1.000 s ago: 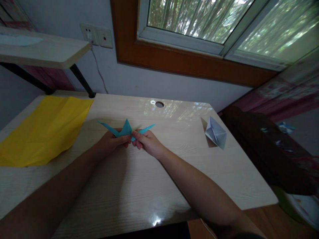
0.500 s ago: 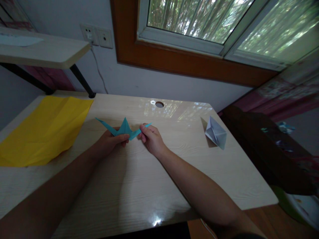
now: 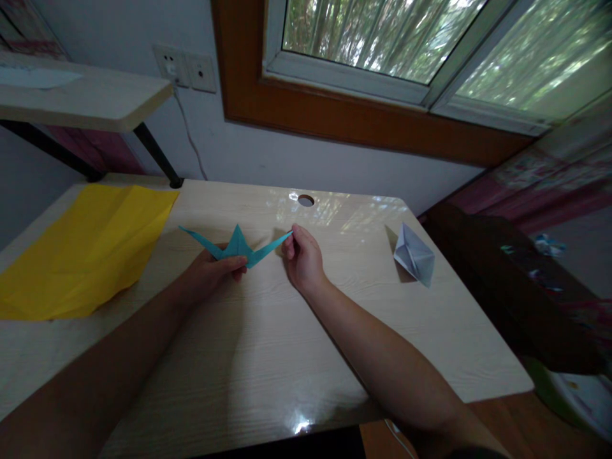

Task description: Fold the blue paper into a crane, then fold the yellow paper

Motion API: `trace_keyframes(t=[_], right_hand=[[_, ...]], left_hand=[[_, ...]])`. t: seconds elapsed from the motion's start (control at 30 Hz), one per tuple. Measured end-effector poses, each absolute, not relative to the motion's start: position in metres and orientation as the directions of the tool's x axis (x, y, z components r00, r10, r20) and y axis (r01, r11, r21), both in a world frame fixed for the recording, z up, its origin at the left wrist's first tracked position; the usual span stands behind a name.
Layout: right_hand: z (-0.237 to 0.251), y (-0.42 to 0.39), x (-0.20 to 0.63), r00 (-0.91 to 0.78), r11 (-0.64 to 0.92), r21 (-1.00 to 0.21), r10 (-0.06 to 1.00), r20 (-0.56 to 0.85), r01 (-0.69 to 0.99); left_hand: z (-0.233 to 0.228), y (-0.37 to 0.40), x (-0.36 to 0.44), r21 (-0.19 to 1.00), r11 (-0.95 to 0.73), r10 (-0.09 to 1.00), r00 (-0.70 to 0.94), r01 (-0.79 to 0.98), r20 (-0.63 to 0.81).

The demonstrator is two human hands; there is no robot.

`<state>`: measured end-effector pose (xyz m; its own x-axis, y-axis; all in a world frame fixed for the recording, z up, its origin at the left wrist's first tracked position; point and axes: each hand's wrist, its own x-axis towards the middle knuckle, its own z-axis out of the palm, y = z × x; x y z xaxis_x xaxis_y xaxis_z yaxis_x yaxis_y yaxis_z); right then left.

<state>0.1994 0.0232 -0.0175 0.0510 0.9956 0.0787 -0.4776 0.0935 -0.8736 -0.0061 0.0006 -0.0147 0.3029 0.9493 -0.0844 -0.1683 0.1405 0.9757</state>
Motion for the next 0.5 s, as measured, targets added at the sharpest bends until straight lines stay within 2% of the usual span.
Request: trace_keyframes(t=[0.1,0.23,0.5], right_hand=[[-0.019,0.023,0.198,0.013,0.088,-0.897,0.996,0.092,-0.433],[-0.02,0.02,0.195,-0.132,0.072,-0.925,0.983,0.13,-0.374],[-0.017,0.014,0.194,-0.331,0.073,-0.972,0.932,0.147,-0.226]], left_hand=[[-0.016,0.002,-0.005,0.974,0.122,0.96,0.27,-0.189,-0.068],[-0.018,0.003,-0.004,0.975,0.084,0.975,0.219,-0.205,-0.038],[-0.023,0.005,-0.005,0.996,0.017,0.973,0.23,-0.091,0.004]])
